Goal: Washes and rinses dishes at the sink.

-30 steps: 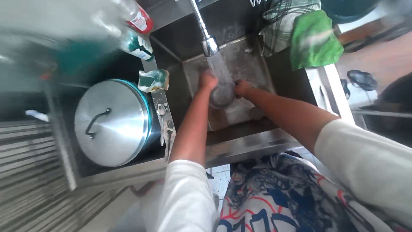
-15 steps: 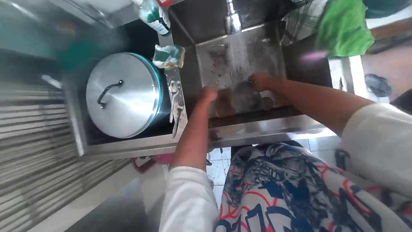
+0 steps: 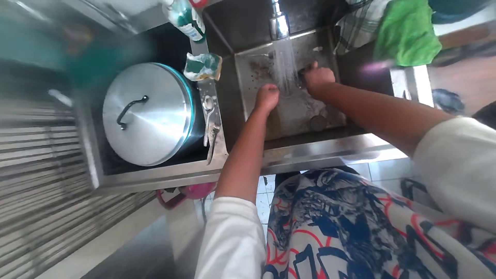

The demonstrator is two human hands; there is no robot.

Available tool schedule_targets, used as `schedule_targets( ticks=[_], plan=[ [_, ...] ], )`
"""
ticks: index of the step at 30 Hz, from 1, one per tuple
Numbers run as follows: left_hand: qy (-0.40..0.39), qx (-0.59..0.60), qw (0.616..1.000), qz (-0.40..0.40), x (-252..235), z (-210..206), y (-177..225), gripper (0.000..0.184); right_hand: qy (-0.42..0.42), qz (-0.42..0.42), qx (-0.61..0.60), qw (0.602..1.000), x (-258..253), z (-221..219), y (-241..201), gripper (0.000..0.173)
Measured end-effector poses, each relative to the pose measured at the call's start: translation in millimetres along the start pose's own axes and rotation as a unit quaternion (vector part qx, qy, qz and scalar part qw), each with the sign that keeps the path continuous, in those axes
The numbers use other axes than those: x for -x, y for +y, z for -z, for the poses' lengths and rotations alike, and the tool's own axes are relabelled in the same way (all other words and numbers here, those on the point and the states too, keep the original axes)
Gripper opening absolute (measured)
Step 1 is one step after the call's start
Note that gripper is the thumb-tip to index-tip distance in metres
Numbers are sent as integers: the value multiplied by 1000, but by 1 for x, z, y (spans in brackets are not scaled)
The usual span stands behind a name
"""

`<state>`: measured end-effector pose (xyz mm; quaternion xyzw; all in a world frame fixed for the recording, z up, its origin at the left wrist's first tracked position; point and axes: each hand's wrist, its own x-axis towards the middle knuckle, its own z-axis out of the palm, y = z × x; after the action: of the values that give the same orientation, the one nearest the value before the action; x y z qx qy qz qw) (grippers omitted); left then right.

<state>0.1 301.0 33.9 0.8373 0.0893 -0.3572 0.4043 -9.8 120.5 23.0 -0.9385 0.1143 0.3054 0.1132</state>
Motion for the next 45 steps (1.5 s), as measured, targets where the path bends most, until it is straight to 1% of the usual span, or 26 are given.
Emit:
schedule_targets(
  ticks=[2, 4, 6, 7, 9, 11, 12, 13, 14, 15, 17, 18, 19, 20, 21, 22, 24, 26, 28, 30, 32, 34, 36, 39, 42, 45],
  plan=[
    [46, -41, 998, 32, 1, 0, 7, 41, -18, -45, -130, 990, -2, 4, 6, 48],
    [55, -110, 990, 72, 6, 2, 7, 43, -41, -90, -291, 952, -16, -9, 13, 41],
    [35, -132, 984, 118, 11, 3, 0, 48, -79, -130, -439, 885, -22, -27, 10, 31],
    [27, -115, 983, 139, 10, 2, -7, 48, -103, -147, -504, 845, -22, -34, 6, 28],
    [24, -49, 983, 174, 8, -1, -21, 47, -135, -169, -585, 782, -19, -47, -3, 25],
    [46, -1, 981, 188, 9, -6, -28, 44, -158, -177, -623, 746, -17, -59, -10, 24],
    [59, 5, 980, 188, 10, -8, -29, 41, -165, -170, -623, 745, -16, -63, -12, 25],
    [69, -1, 980, 186, 10, -9, -30, 37, -164, -158, -611, 758, -16, -67, -13, 26],
    [76, -15, 980, 184, 11, -10, -31, 36, -155, -140, -579, 788, -17, -71, -15, 29],
    [85, -28, 979, 183, 10, -10, -32, 36, -135, -117, -526, 831, -18, -71, -15, 33],
    [94, -54, 977, 182, 8, -11, -35, 38, -44, -63, -415, 907, -12, -58, -15, 47],
    [92, -69, 977, 179, 8, -11, -36, 39, -1, -31, -378, 925, -6, -45, -16, 55],
    [86, -92, 978, 169, 8, -10, -37, 38, 32, -8, -366, 930, -2, -31, -19, 54],
    [84, -120, 977, 155, 10, -10, -36, 37, 49, 6, -383, 923, -1, -20, -25, 43],
    [86, -147, 975, 141, 12, -11, -34, 36, 42, 7, -420, 906, -3, -12, -32, 30],
    [89, -176, 972, 128, 15, -13, -30, 35, 14, 2, -467, 884, -8, -8, -38, 25],
    [99, -223, 966, 85, 19, -18, -22, 35, -44, -20, -515, 856, -16, -1, -47, 29],
    [110, -255, 960, 25, 15, -24, -24, 36, -47, -35, -492, 869, -21, 11, -48, 38],
    [118, -288, 950, -24, 10, -27, -25, 42, -27, -41, -486, 872, -29, 19, -44, 34],
    [117, -330, 935, -51, 9, -27, -22, 44, -11, -34, -505, 862, -39, 25, -38, 26],
    [102, -370, 921, -60, 9, -25, -15, 48, -2, -16, -500, 866, -49, 29, -32, 21],
    [89, -403, 908, -66, 11, -23, -9, 50, -9, -23, -483, 875, -53, 41, -27, 25],
    [98, -421, 897, -95, 11, -20, -8, 50, 6, -37, -478, 878, -65, 47, -21, 37],
    [111, -440, 880, -140, 13, -16, -9, 50, 41, -71, -540, 838, -91, 60, -19, 43],
    [89, -424, 895, -106, 20, -12, -2, 48, 83, -56, -603, 792, -126, 83, -27, 43],
    [101, -371, 920, -71, 19, -11, 0, 46, 113, -9, -626, 771, -153, 123, -42, 48]
  ],
)
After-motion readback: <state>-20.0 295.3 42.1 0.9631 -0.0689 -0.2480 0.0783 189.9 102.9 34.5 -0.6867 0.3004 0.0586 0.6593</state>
